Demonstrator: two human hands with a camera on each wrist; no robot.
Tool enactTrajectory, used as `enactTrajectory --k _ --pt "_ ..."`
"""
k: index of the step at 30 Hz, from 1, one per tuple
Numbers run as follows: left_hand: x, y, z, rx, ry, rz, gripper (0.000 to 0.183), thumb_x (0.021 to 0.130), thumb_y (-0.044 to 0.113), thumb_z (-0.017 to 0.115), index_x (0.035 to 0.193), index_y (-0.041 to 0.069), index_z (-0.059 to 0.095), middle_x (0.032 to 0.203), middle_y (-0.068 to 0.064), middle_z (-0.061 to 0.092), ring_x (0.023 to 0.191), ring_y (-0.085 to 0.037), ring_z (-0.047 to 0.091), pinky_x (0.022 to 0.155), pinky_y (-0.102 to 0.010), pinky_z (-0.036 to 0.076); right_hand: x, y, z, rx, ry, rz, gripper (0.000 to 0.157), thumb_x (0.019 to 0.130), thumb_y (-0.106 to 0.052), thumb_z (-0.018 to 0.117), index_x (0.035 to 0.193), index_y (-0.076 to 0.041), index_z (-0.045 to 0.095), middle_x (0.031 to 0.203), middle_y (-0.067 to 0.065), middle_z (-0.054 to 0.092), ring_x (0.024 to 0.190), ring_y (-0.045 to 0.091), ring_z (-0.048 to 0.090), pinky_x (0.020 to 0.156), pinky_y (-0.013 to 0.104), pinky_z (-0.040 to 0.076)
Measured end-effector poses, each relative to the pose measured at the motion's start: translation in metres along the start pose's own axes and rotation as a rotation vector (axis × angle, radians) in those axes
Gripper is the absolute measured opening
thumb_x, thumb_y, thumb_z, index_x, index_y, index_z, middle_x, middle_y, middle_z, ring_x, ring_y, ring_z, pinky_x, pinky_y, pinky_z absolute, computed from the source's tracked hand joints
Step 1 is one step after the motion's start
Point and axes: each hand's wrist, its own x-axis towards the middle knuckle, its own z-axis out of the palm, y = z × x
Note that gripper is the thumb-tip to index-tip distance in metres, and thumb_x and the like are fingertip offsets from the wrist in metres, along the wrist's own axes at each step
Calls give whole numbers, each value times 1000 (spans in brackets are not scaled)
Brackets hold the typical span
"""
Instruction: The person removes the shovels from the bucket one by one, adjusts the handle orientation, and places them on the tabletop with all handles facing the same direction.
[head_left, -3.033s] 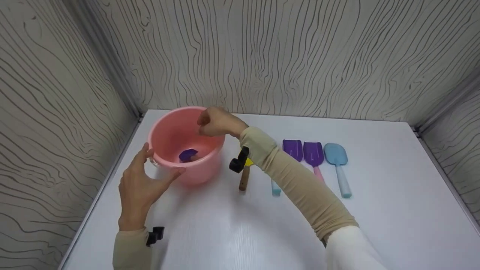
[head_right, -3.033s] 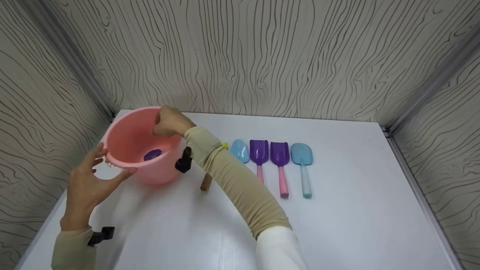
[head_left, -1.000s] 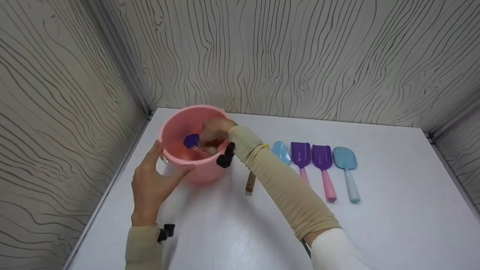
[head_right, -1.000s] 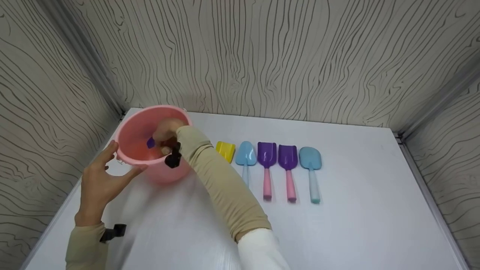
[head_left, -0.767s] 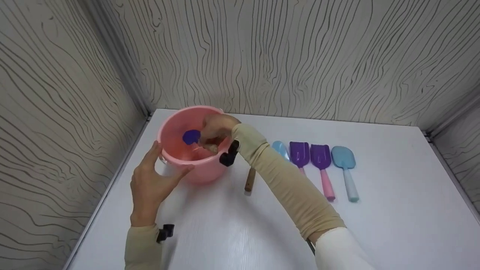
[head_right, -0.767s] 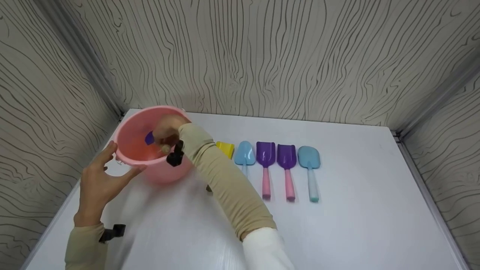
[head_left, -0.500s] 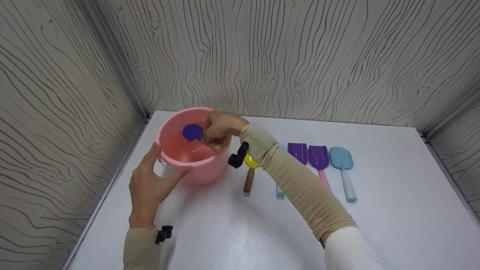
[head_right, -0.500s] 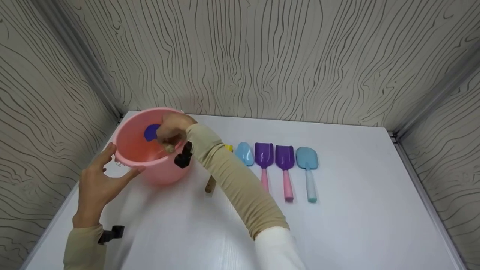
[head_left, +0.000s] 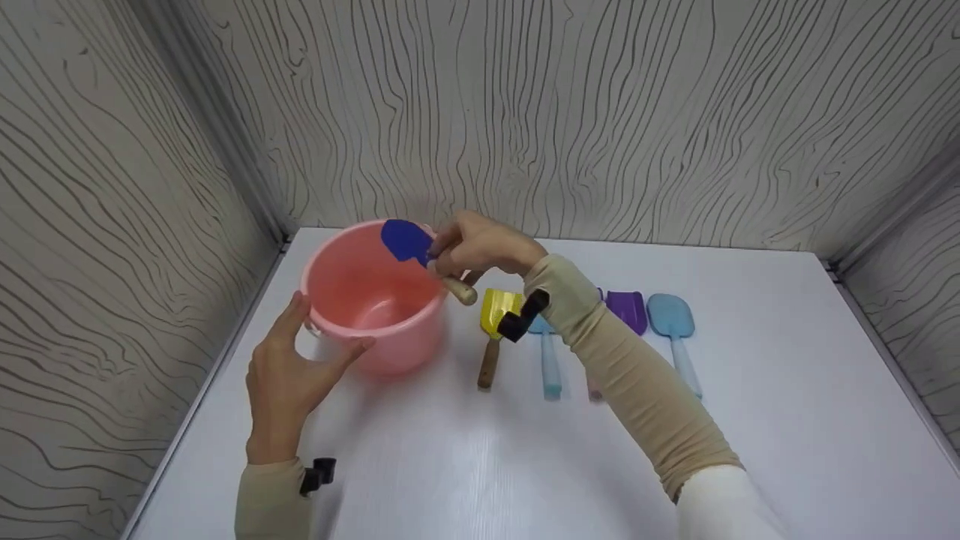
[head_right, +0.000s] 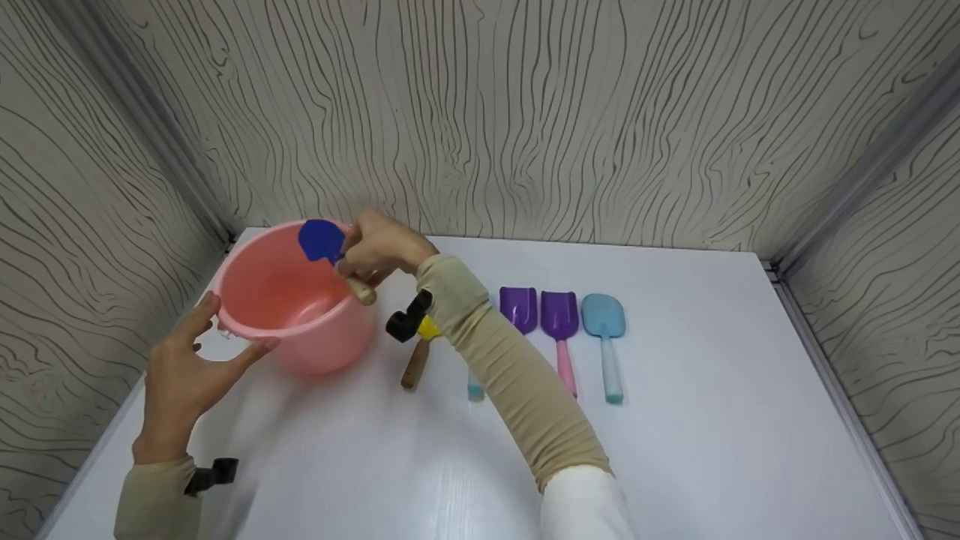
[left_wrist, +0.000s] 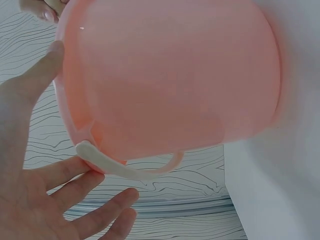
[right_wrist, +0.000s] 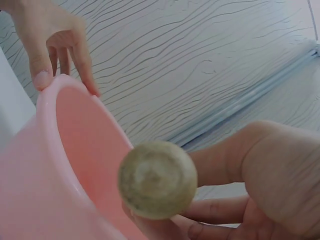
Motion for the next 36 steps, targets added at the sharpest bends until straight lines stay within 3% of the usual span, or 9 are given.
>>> enactTrajectory --k 10,16,24,31,36 --pt "0 -2 -6 -7 15 27 108 71 62 95 159 16 52 159 -11 57 143 -43 57 99 -65 57 -20 20 -16 37 84 34 48 96 -20 81 138 -4 66 121 12 76 100 27 76 82 38 67" --pt "0 -6 -8 3 3 4 107 72 63 94 160 19 52 159 -10 57 143 -43 57 98 -66 57 -31 33 -23 37 120 28 48 95 -24 81 137 -6 66 124 13 72 102 29 75 82 41 67" --pt "1 -7 -13 9 30 22 107 70 59 97 159 18 53 158 -11 58 141 -42 59 99 -65 57 -45 47 -37 40 167 3 51 96 -24 80 140 -4 64 125 16 71 104 31 74 83 43 67" --pt "3 -6 -11 36 55 76 109 70 58 98 157 10 54 156 -17 58 118 -45 72 72 -56 62 -61 59 -48 43 209 -13 53 97 -24 79 143 -2 63 131 18 69 104 33 74 82 43 67" --pt "1 -6 -10 22 50 80 107 70 57 98 158 14 54 156 -16 58 122 -46 70 77 -60 64 -73 74 -56 35 222 7 55 98 -25 78 145 -1 61 133 19 68 104 31 75 84 42 67"
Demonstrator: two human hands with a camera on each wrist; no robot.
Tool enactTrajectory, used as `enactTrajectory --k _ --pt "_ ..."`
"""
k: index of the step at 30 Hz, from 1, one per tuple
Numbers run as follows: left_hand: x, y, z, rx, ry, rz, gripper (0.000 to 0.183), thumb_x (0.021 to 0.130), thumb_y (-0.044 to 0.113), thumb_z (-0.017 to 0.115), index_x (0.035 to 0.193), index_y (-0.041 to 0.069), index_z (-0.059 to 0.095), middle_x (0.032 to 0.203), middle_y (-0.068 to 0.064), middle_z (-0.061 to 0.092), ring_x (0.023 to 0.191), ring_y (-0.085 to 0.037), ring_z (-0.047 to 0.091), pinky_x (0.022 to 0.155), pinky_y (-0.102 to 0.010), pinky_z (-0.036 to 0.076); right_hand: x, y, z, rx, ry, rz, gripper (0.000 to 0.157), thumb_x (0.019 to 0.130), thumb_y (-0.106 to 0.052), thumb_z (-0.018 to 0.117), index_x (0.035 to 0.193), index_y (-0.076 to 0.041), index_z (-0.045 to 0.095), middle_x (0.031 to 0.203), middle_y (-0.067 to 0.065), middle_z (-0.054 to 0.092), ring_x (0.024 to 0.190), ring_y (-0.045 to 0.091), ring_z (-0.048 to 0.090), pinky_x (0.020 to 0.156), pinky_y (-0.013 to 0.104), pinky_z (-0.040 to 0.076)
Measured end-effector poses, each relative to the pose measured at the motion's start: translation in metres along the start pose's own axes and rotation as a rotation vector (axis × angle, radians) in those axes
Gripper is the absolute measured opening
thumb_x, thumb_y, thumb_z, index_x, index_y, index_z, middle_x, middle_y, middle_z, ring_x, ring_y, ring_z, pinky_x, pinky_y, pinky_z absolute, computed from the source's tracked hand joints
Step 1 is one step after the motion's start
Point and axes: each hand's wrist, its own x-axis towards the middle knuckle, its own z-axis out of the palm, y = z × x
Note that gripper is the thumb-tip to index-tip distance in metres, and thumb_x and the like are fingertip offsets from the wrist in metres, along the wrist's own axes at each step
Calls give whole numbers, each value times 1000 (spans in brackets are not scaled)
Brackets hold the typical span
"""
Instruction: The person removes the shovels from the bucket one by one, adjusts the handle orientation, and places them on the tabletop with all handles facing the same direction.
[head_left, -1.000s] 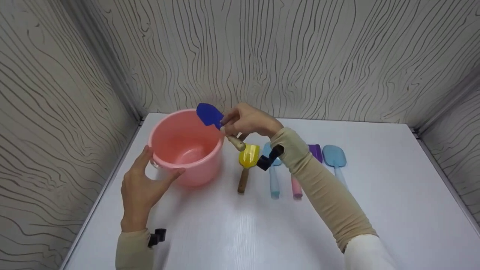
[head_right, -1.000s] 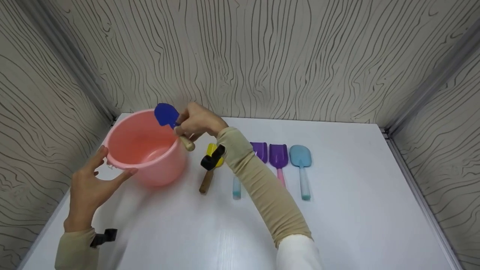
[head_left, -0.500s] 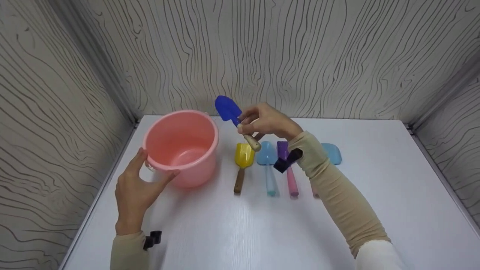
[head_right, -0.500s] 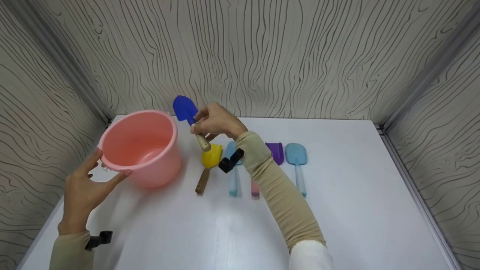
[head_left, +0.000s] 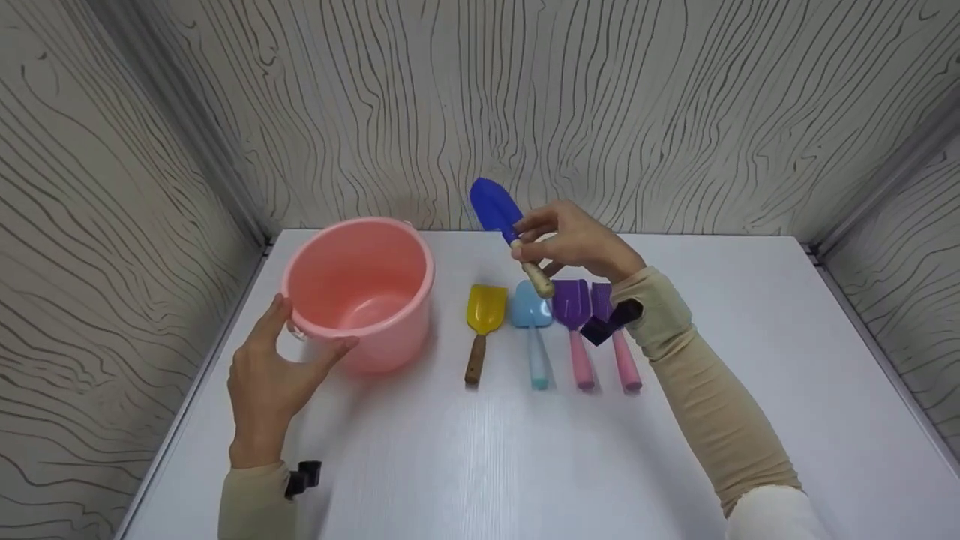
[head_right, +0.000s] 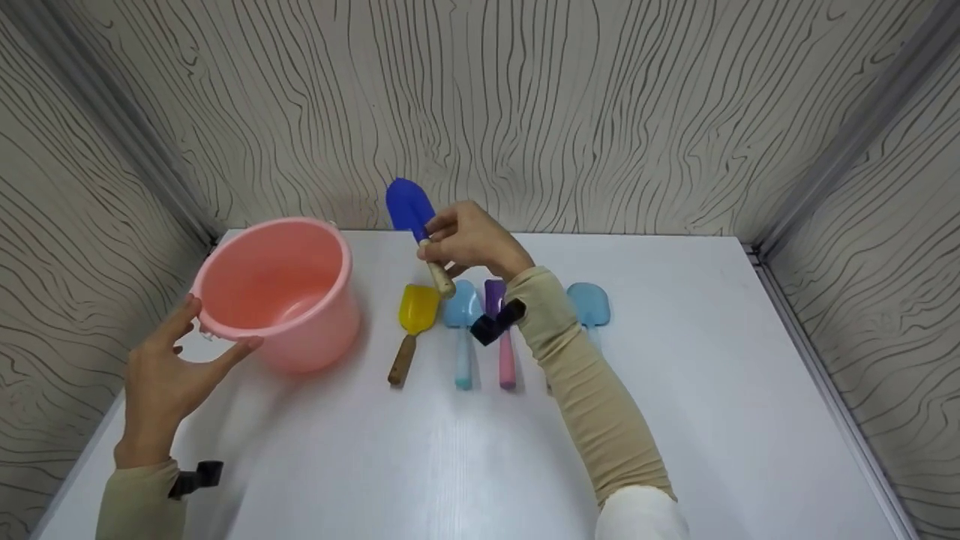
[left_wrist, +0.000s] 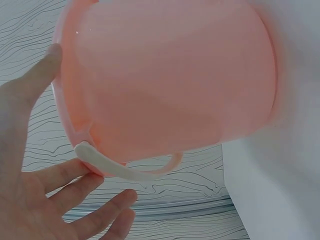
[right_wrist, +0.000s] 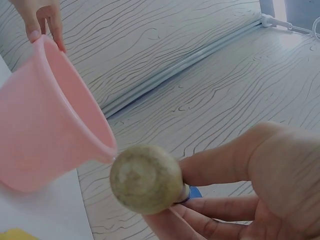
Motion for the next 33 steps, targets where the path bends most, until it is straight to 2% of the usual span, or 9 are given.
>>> enactTrajectory --k 7,13,15,21,25,28,33 --pt "1 1 0 0 -4 8 106 71 58 97 158 17 54 154 -14 61 113 -42 74 72 -57 63 -13 19 -20 -14 49 23 56 99 -27 78 145 -1 61 134 20 67 107 31 73 82 41 67" --pt "0 1 0 -17 -23 -26 106 72 59 96 160 18 52 159 -12 57 134 -43 64 87 -64 62 -26 34 -35 -7 96 29 55 99 -26 77 144 1 61 133 21 66 104 29 74 81 40 67" --pt "0 0 0 -22 -22 -27 106 72 58 96 160 19 52 158 -12 58 134 -42 64 88 -64 62 -31 39 -38 1 105 31 55 99 -25 77 145 1 61 132 22 65 102 27 74 80 40 67" --pt "1 -1 0 -26 -6 -21 106 70 57 98 158 19 54 157 -13 59 132 -44 65 84 -64 62 -42 47 -44 39 116 37 56 100 -23 76 147 1 58 134 22 63 99 23 75 80 36 67" --pt "1 -1 0 -19 -11 -38 106 70 60 97 158 18 54 158 -14 56 134 -47 63 86 -65 61 -47 51 -45 35 139 48 59 100 -25 76 149 2 56 136 23 62 101 22 73 80 34 66" --pt "1 0 0 -14 -28 -66 108 70 61 96 159 18 53 160 -14 55 137 -46 61 92 -66 60 -50 57 -46 26 158 60 59 100 -24 75 149 2 56 135 23 62 102 24 72 80 35 66" --pt "2 1 0 -17 -29 -78 108 70 60 97 159 18 53 160 -13 55 138 -45 60 93 -65 59 -55 65 -49 20 166 85 58 102 -25 74 150 1 55 137 23 62 105 27 72 84 39 66"
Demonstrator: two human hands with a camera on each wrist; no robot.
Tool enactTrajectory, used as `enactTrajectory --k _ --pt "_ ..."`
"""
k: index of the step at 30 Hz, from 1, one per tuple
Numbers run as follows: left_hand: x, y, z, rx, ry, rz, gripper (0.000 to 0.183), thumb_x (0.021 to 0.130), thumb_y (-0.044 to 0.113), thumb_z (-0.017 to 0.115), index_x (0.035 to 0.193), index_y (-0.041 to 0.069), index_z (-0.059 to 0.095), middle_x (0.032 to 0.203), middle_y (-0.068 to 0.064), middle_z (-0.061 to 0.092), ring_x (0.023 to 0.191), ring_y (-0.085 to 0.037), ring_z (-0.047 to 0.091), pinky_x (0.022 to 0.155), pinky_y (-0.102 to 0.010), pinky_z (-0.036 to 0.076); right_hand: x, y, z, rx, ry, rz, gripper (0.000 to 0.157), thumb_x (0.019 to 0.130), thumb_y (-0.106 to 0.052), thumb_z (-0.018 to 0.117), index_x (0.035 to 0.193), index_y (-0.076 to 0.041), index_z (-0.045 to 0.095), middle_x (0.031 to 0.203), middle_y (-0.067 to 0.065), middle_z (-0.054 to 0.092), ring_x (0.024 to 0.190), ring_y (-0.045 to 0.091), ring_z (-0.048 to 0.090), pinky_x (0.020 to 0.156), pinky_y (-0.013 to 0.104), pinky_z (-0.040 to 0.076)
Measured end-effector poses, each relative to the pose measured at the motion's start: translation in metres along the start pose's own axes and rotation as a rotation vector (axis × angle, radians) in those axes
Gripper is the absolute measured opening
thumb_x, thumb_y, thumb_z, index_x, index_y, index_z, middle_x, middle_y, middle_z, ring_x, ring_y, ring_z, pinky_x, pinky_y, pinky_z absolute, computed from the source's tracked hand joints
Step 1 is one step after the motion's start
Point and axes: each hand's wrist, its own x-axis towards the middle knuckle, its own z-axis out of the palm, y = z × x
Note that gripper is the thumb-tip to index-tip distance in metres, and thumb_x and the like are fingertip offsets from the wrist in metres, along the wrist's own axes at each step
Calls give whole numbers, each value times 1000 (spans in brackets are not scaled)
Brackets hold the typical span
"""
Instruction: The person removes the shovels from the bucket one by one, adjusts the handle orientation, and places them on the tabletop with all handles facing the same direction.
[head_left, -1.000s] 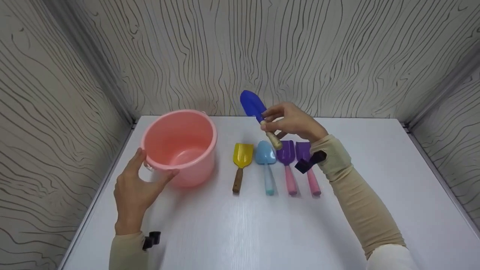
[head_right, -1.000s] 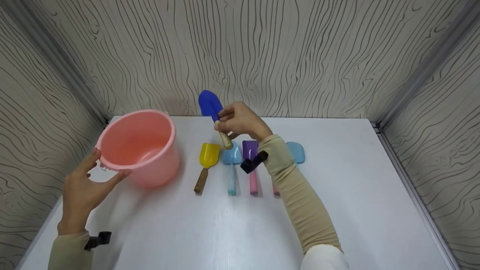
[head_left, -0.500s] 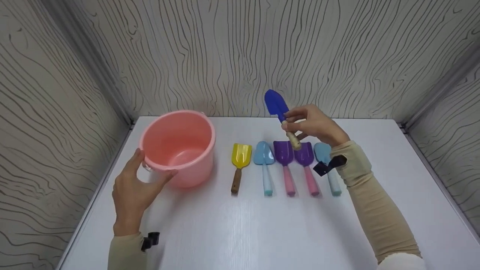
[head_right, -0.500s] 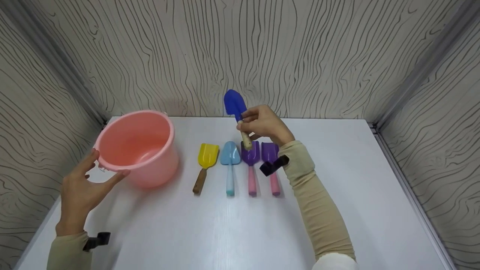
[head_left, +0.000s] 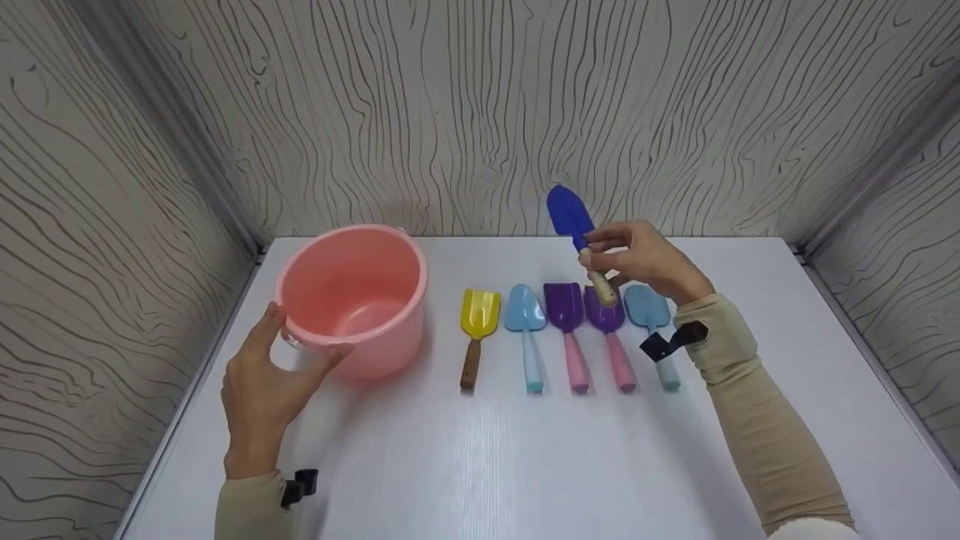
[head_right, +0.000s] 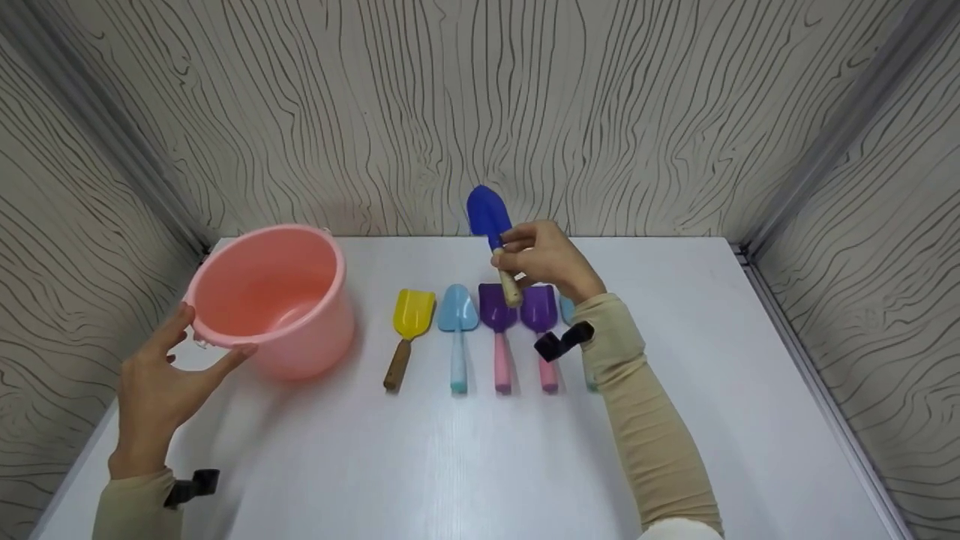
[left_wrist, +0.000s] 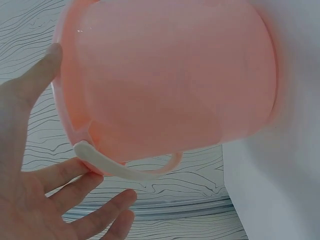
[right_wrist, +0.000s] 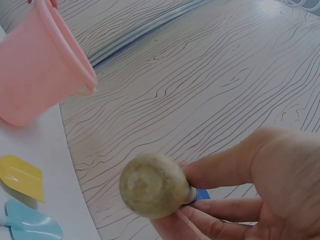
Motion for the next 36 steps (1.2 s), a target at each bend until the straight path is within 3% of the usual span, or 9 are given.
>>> enactTrajectory --k 6,12,21,25,36 --pt "3 2 1 -20 -6 10 107 72 63 94 161 22 51 161 -9 55 138 -42 61 94 -65 59 -3 11 -7 -10 14 20 59 103 -27 73 151 1 54 137 22 63 109 28 72 88 40 66" --pt "1 -1 -1 -8 27 24 107 69 59 98 158 17 54 158 -13 57 129 -44 66 83 -63 62 -4 24 -11 -11 23 31 60 103 -27 73 152 2 53 139 24 61 109 26 72 88 40 66" --pt "3 1 -2 6 35 58 106 69 59 97 155 13 57 156 -14 59 132 -46 64 79 -62 63 -14 55 -24 13 21 74 70 103 -30 73 155 7 46 148 29 57 106 14 71 86 33 65" --pt "2 0 -2 15 39 62 106 70 58 98 156 12 57 155 -14 59 126 -45 68 73 -59 63 -17 69 -28 19 27 100 72 103 -32 74 156 7 45 149 29 56 107 13 70 90 36 64" --pt "-1 -1 -1 12 21 37 106 71 60 96 157 15 55 157 -14 58 125 -47 68 77 -61 63 -24 102 -34 17 7 174 74 103 -30 73 158 8 40 151 34 53 110 19 69 93 43 64"
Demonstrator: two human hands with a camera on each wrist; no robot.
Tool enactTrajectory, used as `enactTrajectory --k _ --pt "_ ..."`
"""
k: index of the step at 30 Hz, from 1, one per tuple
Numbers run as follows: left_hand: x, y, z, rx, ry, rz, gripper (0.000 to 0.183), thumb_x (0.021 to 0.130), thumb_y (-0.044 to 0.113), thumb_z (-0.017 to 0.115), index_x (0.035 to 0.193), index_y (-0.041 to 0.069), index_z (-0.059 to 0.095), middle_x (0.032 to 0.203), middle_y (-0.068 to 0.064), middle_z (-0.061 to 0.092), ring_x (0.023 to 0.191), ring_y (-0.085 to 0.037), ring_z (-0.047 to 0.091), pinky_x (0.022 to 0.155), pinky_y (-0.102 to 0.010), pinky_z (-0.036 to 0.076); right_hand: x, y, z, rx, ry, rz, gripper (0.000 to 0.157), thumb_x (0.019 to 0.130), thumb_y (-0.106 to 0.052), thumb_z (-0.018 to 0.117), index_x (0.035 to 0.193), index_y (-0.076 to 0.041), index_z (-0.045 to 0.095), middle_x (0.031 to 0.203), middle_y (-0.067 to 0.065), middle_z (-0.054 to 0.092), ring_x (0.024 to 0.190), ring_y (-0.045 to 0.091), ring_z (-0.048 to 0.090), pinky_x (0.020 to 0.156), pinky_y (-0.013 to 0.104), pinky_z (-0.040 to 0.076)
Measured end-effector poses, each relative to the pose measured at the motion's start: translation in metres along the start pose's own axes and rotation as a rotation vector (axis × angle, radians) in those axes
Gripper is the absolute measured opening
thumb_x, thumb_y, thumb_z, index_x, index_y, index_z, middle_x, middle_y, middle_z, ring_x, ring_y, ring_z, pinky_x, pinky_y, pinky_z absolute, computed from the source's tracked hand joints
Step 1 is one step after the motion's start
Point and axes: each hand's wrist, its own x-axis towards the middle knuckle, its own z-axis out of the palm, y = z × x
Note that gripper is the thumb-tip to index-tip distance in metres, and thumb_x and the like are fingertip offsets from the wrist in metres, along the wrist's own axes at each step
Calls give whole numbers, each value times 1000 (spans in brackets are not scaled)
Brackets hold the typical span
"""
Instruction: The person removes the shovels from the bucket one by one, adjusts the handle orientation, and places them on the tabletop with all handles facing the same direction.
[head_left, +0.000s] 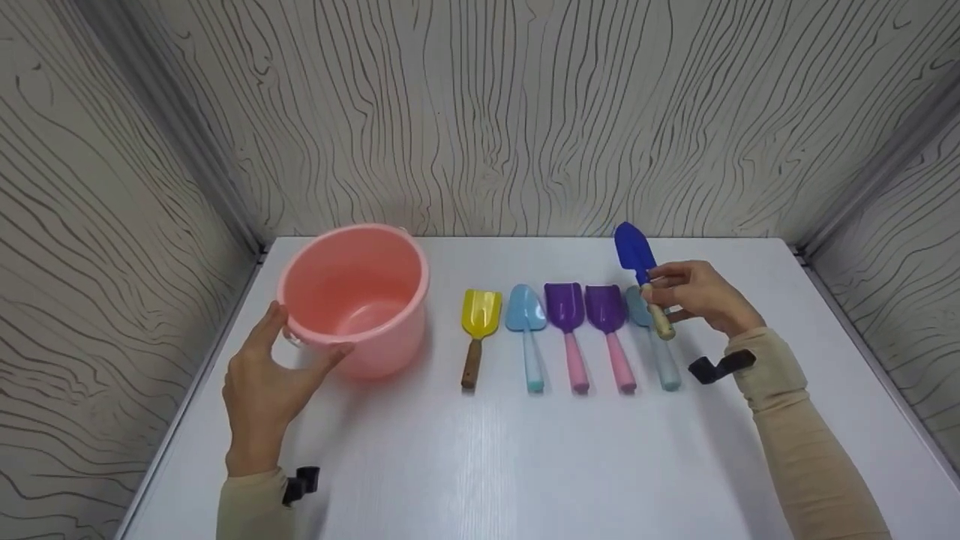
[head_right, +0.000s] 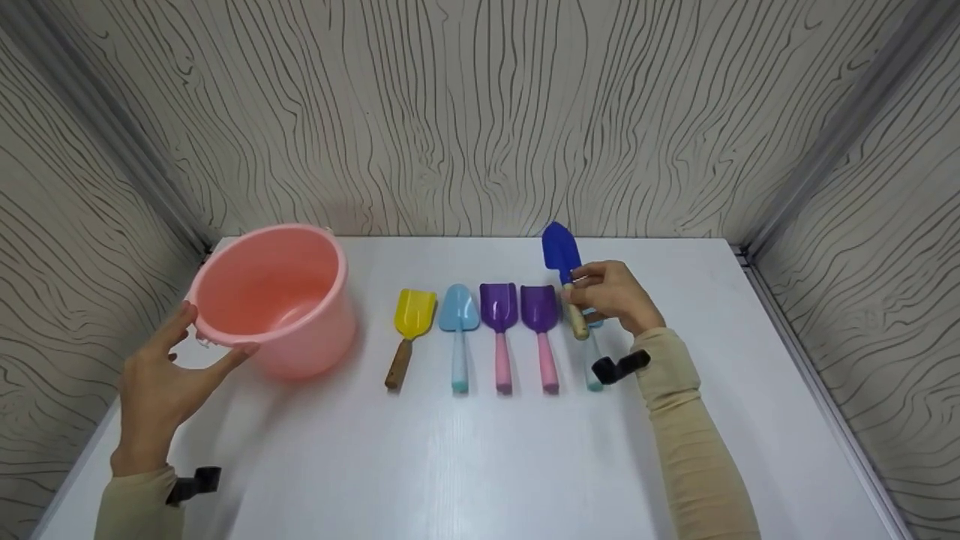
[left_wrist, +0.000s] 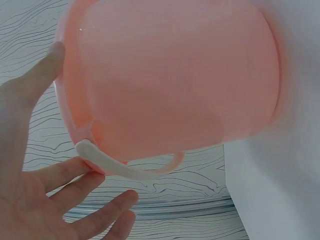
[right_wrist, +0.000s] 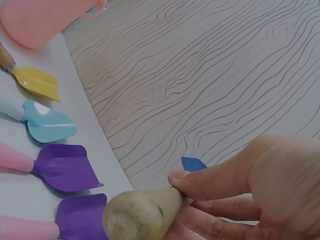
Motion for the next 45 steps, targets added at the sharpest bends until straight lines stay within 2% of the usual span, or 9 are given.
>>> enactTrajectory --k 9,15,22,25,30,35,40,45 --pt "1 0 0 -11 -5 -11 107 70 62 96 158 17 54 157 -13 59 129 -46 66 79 -63 62 0 29 -8 5 4 64 72 104 -28 71 159 6 40 151 32 54 108 18 69 94 43 64" --pt "2 -1 1 -5 10 9 107 69 60 97 157 14 56 156 -15 59 133 -47 64 80 -63 62 -3 49 -13 4 10 79 73 105 -29 69 160 6 38 152 33 52 109 19 69 97 47 63" --pt "-2 -2 1 -2 -18 -34 109 70 62 96 158 16 54 159 -13 56 139 -47 59 91 -66 60 -7 70 -15 -9 35 166 73 105 -30 69 160 5 38 153 34 52 123 34 66 101 52 61" --pt "-2 -2 1 2 -18 -34 109 70 62 96 159 16 53 158 -13 57 137 -47 61 86 -65 61 -10 77 -16 -13 37 185 71 105 -29 67 160 7 37 153 34 52 130 40 63 102 54 60" --pt "-1 -1 1 0 5 8 106 70 59 97 158 16 54 156 -14 59 129 -47 66 76 -61 63 -13 88 -19 -21 48 230 71 105 -27 65 158 10 37 154 35 50 133 45 60 102 53 60" --pt "0 -1 1 1 8 13 106 71 59 97 158 16 55 156 -14 60 124 -47 68 73 -59 62 -16 99 -23 -33 55 256 73 104 -27 66 157 13 35 153 38 48 134 47 59 103 52 60" --pt "-1 0 0 8 -2 -2 107 71 60 96 158 15 54 156 -14 59 127 -47 67 74 -59 63 -20 108 -26 -43 52 263 73 104 -28 66 155 15 36 149 38 52 128 42 64 103 52 59" --pt "0 1 1 20 6 0 109 69 61 97 157 13 55 155 -15 60 123 -47 69 64 -45 57 -24 114 -28 -56 46 251 72 103 -30 69 151 16 41 138 32 62 115 30 70 99 48 60"
